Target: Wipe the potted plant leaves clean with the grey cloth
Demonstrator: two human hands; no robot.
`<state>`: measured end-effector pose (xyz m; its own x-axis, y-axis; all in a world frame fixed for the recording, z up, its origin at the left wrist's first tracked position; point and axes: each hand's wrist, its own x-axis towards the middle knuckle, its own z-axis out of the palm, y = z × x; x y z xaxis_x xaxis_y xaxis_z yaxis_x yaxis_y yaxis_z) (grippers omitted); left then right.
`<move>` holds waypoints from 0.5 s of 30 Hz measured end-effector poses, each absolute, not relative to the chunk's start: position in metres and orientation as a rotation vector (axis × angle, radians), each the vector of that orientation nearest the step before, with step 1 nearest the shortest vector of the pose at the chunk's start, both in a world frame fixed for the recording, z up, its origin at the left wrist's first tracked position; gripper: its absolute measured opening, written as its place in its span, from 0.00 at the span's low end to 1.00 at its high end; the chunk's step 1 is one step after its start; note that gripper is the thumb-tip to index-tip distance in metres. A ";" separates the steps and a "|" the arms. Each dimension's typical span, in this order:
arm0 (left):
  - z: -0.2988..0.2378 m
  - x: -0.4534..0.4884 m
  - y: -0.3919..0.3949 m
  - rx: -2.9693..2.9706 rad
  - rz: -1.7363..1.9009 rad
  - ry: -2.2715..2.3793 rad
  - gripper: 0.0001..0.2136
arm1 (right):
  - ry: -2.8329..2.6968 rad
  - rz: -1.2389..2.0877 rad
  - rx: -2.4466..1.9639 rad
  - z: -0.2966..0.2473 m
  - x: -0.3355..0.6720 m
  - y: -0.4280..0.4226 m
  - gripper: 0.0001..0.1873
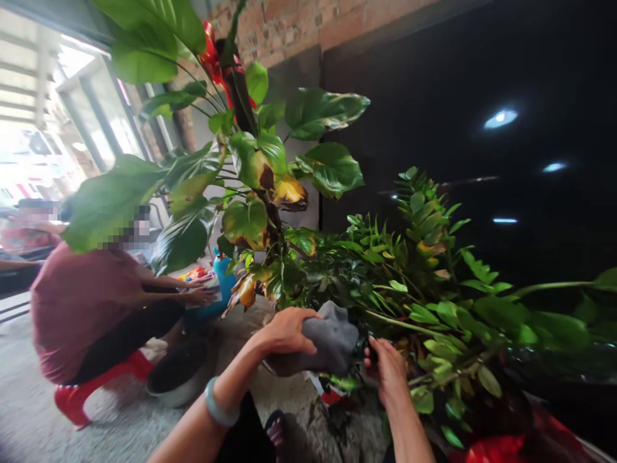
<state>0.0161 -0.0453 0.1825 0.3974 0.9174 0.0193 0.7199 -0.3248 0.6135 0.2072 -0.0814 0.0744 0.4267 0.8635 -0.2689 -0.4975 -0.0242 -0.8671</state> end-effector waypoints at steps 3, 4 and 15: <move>0.207 0.008 -0.051 2.082 0.788 1.335 0.25 | -0.381 1.146 -1.180 0.076 0.211 -0.084 0.23; 0.217 0.012 -0.049 2.077 0.930 1.293 0.26 | -0.381 1.150 -1.186 0.078 0.211 -0.084 0.22; 0.186 0.007 -0.056 2.404 0.004 1.385 0.28 | -0.367 1.246 -1.251 0.070 0.218 -0.081 0.19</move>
<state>0.0070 -0.0559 0.1864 0.5179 0.8369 -0.1772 0.8359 -0.4512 0.3124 0.2180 -0.0806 0.0702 0.3613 0.8460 -0.3921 -0.4984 -0.1802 -0.8480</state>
